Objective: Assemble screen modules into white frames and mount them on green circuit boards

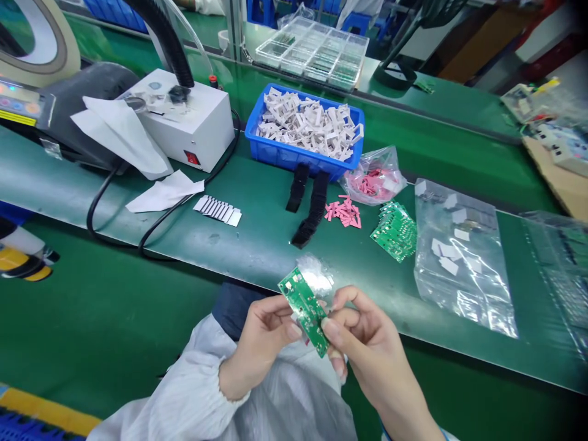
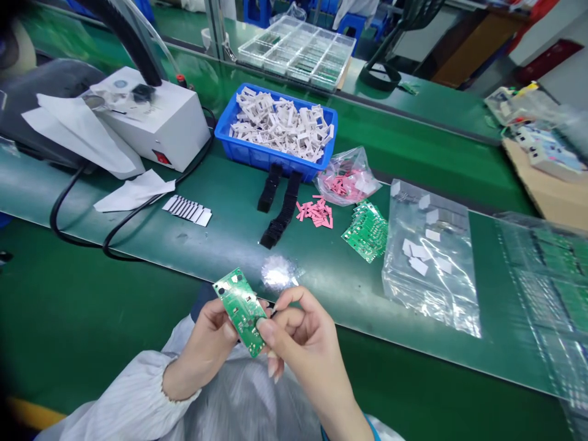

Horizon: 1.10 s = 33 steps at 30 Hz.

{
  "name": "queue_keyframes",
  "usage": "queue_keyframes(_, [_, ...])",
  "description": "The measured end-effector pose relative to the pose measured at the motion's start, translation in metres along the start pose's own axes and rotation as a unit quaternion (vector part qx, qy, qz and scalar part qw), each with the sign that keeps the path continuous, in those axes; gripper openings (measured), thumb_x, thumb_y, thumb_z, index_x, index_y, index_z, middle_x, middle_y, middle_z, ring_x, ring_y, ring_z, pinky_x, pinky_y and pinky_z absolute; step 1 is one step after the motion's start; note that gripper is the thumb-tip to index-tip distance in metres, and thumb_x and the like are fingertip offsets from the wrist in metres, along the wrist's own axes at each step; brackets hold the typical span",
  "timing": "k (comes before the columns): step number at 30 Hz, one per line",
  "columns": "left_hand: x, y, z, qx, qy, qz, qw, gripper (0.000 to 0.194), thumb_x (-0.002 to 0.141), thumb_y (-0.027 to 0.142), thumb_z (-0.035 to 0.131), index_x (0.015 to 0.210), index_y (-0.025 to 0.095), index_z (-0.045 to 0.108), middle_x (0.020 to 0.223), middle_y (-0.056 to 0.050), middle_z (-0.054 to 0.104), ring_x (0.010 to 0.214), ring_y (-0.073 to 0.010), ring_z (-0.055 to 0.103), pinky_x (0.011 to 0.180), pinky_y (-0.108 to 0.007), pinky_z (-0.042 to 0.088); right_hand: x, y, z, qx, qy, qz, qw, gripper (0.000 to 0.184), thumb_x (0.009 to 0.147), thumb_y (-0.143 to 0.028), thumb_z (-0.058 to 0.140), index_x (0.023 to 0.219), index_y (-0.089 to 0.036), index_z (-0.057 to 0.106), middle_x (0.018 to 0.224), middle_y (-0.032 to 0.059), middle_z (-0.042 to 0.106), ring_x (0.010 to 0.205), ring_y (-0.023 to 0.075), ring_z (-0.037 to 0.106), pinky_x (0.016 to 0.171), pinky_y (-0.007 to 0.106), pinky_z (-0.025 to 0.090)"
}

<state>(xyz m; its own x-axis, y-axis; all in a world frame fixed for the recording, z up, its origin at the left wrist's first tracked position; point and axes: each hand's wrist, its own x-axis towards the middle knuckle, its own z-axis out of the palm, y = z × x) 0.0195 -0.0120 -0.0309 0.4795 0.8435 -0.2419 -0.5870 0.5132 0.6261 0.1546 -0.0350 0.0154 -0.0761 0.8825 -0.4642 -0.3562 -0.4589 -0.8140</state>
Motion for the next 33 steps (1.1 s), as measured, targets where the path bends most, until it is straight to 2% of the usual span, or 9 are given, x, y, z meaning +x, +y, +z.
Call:
queue_keyframes(7, [-0.001,0.003,-0.002,0.008,-0.026,0.015,1.0,0.022,0.066,0.038,0.076,0.085,0.027,0.075,0.08,-0.002,0.075,0.062,-0.0101,0.064,0.06,-0.02,0.05,-0.001,-0.001,0.003,-0.006,-0.006,0.003,1.0,0.039,0.076,-0.034,0.069,0.084,-0.019,0.033,0.048,-0.0109,0.055,0.033,-0.0015,0.046,0.038,0.004,0.04])
queue_keyframes(15, [-0.003,0.012,-0.002,0.075,0.004,-0.027,0.997,0.029,0.061,0.045,0.077,0.079,0.022,0.077,0.072,-0.005,0.074,0.059,-0.0171,0.065,0.059,-0.028,0.051,-0.001,0.0,0.0,0.019,-0.03,0.055,0.998,0.045,0.074,-0.034,0.071,0.086,-0.02,0.03,0.049,-0.009,0.058,0.033,0.002,0.049,0.036,0.005,0.039])
queue_keyframes(22, [0.001,0.016,-0.001,0.088,-0.03,-0.045,0.995,0.042,0.062,0.05,0.074,0.093,0.022,0.075,0.076,-0.008,0.075,0.067,-0.0226,0.068,0.063,-0.033,0.052,-0.002,0.002,0.0,0.037,-0.028,0.058,0.997,0.046,0.074,-0.034,0.071,0.085,-0.02,0.028,0.051,-0.0087,0.06,0.035,0.0024,0.052,0.037,0.005,0.039])
queue_keyframes(27, [0.002,0.014,-0.001,0.064,-0.034,-0.051,0.996,0.042,0.061,0.049,0.075,0.094,0.022,0.075,0.078,-0.008,0.075,0.08,-0.0268,0.07,0.075,-0.039,0.054,-0.001,0.004,-0.002,0.042,-0.04,0.063,0.996,0.045,0.074,-0.033,0.07,0.085,-0.02,0.029,0.053,-0.0075,0.062,0.036,0.0021,0.053,0.037,0.004,0.04])
queue_keyframes(33, [-0.001,0.009,-0.001,0.04,-0.045,-0.066,0.996,0.051,0.058,0.048,0.077,0.101,0.022,0.072,0.082,-0.008,0.075,0.082,-0.027,0.07,0.073,-0.039,0.056,-0.001,0.0,-0.007,-0.009,-0.048,0.066,0.997,0.045,0.074,-0.038,0.069,0.084,-0.021,0.029,0.055,-0.0062,0.062,0.036,0.0037,0.053,0.036,0.008,0.042])
